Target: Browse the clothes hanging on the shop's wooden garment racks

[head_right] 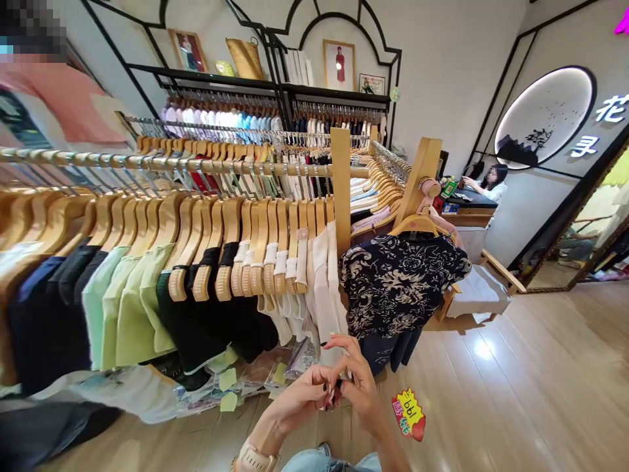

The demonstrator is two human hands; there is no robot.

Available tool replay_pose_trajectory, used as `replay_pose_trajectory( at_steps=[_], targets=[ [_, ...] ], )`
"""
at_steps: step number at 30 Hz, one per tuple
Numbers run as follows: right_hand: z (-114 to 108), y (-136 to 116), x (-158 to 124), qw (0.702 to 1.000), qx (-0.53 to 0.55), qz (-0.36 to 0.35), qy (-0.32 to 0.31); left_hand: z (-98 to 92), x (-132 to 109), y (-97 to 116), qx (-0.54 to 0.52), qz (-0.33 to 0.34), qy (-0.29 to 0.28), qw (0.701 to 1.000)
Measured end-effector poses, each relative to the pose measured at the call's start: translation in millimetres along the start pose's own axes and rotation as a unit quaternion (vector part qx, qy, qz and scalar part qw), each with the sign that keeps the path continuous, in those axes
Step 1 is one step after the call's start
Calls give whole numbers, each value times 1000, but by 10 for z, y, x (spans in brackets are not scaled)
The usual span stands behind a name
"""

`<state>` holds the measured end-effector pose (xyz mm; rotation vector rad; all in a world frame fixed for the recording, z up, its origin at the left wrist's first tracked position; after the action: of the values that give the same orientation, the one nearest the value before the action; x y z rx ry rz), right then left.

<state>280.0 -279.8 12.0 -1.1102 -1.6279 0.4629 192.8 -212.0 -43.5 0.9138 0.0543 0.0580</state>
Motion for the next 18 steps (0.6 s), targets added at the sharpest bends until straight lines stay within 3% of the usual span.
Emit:
replay_pose_trajectory(
  at_steps=[7, 10, 12, 15, 18],
  targets=[
    [-502, 1, -281, 999, -9, -14, -30, 381, 405, -217, -7, 46, -9, 999],
    [-656, 107, -188, 998, -17, 9, -53, 412, 497, -282, -77, 112, 41, 990],
    [-749, 212, 36, 998, -18, 28, -51, 347, 492, -339, -141, 160, 112, 971],
    [-904, 360, 605, 996, -52, 77, 4, 275, 422, -444, -168, 211, 210, 940],
    [-902, 399, 1327, 980, -166, 112, -15, 355, 400, -555, -101, 194, 238, 946]
  ],
)
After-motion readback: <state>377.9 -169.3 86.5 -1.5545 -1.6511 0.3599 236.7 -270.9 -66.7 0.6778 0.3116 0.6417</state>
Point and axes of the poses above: each hand's wrist, its own x-axis towards the middle knuckle, its own z-axis out of the palm, y = z × x, the point moved 6 cm from there along x, towards the middle knuckle, and after that the axes turned 13 degrees about -y, right-handed, at the moved point
